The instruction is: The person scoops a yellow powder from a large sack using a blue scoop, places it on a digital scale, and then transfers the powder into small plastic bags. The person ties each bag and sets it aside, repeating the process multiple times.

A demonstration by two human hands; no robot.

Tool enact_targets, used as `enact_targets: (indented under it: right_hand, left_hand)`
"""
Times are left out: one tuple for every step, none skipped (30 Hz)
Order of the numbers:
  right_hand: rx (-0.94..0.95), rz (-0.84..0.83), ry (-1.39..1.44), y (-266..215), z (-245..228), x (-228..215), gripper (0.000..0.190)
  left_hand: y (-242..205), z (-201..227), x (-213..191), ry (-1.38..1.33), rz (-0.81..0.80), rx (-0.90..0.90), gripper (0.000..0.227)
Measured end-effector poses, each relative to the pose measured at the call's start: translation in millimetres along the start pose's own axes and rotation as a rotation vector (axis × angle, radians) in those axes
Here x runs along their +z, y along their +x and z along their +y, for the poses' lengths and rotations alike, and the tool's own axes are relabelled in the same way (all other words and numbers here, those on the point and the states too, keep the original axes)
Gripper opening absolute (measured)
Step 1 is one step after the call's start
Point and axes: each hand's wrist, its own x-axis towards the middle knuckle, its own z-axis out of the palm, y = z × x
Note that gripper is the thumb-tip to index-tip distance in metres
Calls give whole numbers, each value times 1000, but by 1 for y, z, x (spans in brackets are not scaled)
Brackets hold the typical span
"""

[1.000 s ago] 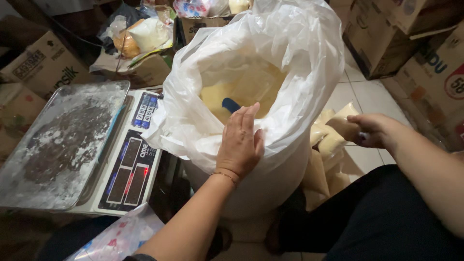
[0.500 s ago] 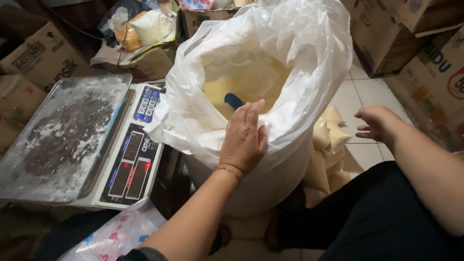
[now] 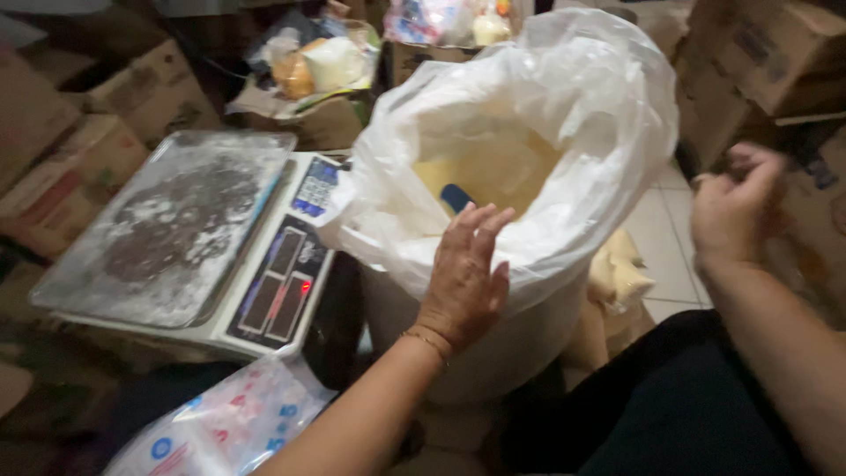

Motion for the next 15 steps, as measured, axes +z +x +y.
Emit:
enact_targets:
  right_hand:
    - [-16,13,121,4,-19,-6,36]
    - [-130,29,123,9,-40,-8,37]
    - [-189,13,140,11,-63,-9,37]
    - [-248,-4,158,14,-86,-11,37]
    - [-251,-49,193,14,-110,-10,34]
    - [-278,-113,194,11,-134,0,33]
    - [-305,-181,194,7,-157,8,31]
    - [-355,-265,161,1,-177,20,31]
    - [-406,-354,131,-9,-197,33,30]
    - [-232,-561,238,-26,-214,45,32]
    - [-235,-620,241,-45,-229,53,36]
    - [-238,-678,242,-61,-243,61,39]
    - [-233,-719,271,-74,-252,67,38]
    - [-228,-761,300,-85,-260,73,37]
    - [-219,-800,320,-94,-266,77,36]
  left_hand:
    - [-3,4,-8,-3,1,-3,64]
    - [-6,9,-17,-7,2,-7,64]
    - [-9,12,-26,2,15,-19,64]
    - [-12,14,-37,12,28,-31,64]
    - [-13,15,-46,19,45,-37,64]
    - [-16,15,-56,38,62,-47,65]
    - [-20,15,-66,55,80,-59,66]
    - [-24,15,-74,71,98,-71,66]
    - [-29,15,-81,86,122,-90,67]
    - [-33,14,-88,100,145,-108,69]
    - [-38,12,-96,121,167,-129,70]
    - [-41,11,-102,138,192,-139,70]
    - [-46,11,-105,149,211,-151,70]
    - [-50,9,-109,160,230,-164,69]
    - [-52,8,-112,160,240,-175,69]
